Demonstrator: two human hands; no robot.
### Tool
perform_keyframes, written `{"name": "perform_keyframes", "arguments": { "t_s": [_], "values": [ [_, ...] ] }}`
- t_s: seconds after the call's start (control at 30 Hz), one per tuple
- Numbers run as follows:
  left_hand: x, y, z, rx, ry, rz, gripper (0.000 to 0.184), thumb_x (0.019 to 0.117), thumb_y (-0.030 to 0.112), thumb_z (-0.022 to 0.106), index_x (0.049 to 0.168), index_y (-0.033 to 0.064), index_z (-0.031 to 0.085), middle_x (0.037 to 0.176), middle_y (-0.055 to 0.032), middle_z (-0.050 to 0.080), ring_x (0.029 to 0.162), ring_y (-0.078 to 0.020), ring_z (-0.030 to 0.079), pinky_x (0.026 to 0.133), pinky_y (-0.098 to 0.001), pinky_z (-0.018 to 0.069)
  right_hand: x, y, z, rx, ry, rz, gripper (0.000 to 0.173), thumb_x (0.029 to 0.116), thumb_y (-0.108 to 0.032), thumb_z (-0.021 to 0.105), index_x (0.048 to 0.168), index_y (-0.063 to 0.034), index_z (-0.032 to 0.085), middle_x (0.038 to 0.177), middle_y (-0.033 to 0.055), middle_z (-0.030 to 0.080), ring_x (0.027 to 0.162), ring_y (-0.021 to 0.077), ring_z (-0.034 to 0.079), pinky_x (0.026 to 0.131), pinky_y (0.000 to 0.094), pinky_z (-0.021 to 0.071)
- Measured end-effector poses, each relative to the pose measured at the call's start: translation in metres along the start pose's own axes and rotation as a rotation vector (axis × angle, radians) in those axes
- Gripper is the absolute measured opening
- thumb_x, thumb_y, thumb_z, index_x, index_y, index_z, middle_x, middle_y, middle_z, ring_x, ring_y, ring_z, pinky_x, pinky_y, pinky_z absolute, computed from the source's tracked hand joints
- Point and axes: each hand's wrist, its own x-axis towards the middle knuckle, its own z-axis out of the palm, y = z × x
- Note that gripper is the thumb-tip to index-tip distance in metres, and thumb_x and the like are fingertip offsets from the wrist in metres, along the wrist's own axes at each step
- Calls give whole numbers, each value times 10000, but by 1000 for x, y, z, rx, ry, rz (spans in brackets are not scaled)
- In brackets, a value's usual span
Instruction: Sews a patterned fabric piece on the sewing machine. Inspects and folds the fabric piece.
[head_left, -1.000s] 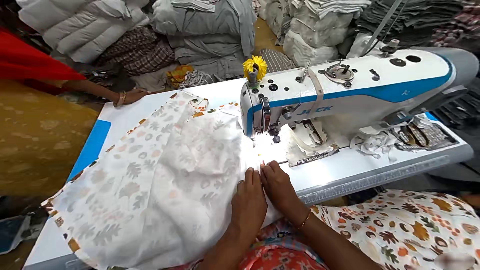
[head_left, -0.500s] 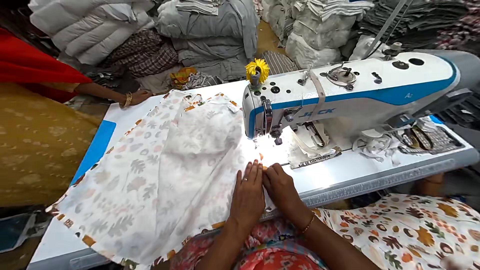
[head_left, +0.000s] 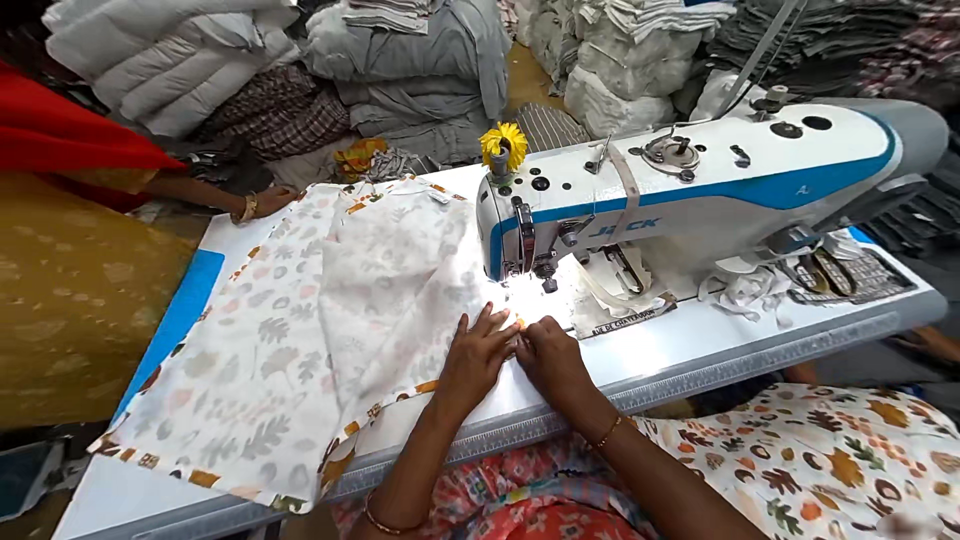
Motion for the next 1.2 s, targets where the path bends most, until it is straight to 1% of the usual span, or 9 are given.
{"name": "perform_keyframes", "arguments": {
  "t_s": [0.07,0.17,0.3,0.5,0.6,0.77,0.97,1.03,1.2],
  "values": [
    [1,-4,-1,-29,19,38,263,970,245,638,1167,162,791,1289,-82,706,1353,-380,545,1104,-710,341,-1,-2,-4,2,-5,41,155,884,-111,733,889,44,740,835,176,671,713,283,690,662,406,587],
    [0,-5,-2,-43,25,80,229,962,237,650,1110,165,808,1162,-39,736,1226,-315,622,1078,-660,384,-7,-2,4,-62,27,-3,99,903,-21,700,883,75,711,852,200,655,723,303,696,666,407,602],
    [2,-6,-6,-70,19,104,195,938,221,678,1042,145,824,1079,-40,747,1108,-283,662,1049,-637,401,-13,-16,6,-232,-55,-84,129,904,68,624,989,129,699,942,260,643,833,359,703,722,412,603],
    [15,-17,-12,-92,30,148,138,897,191,709,944,144,830,1045,-11,762,1047,-244,676,1027,-573,427,-3,-15,13,-376,55,-171,81,842,54,689,901,80,739,861,205,646,723,309,688,561,386,561],
    [33,-31,-15,-90,38,186,112,879,147,728,924,111,824,1041,-43,767,1048,-273,684,1000,-578,448,11,-9,19,-370,70,-172,116,849,26,708,954,63,744,911,196,644,778,316,681,570,403,538],
    [55,-51,-15,-73,54,221,95,881,145,743,921,109,822,1049,-54,759,1074,-278,664,991,-559,446,23,-3,32,-402,119,-143,279,851,-38,699,1112,55,734,1005,198,660,863,330,679,595,425,527],
    [51,-49,-9,38,75,281,231,880,77,692,1055,152,823,1091,-44,749,1077,-289,663,958,-557,479,22,1,33,-362,142,-133,239,859,-27,667,1067,76,724,974,199,656,868,334,681,620,426,540],
    [51,-49,-9,60,64,287,237,875,69,691,1057,147,821,1090,-51,748,1079,-305,666,951,-581,481,22,1,32,-348,133,-127,226,860,-33,677,1052,74,729,971,201,661,872,342,685,634,441,552],
    [55,-50,-10,48,74,300,210,870,73,698,1024,139,824,1065,-52,748,1047,-291,667,906,-545,482,24,0,35,-404,142,-144,254,837,-48,676,1056,70,729,972,196,658,821,329,678,578,422,516]
  ]
}}
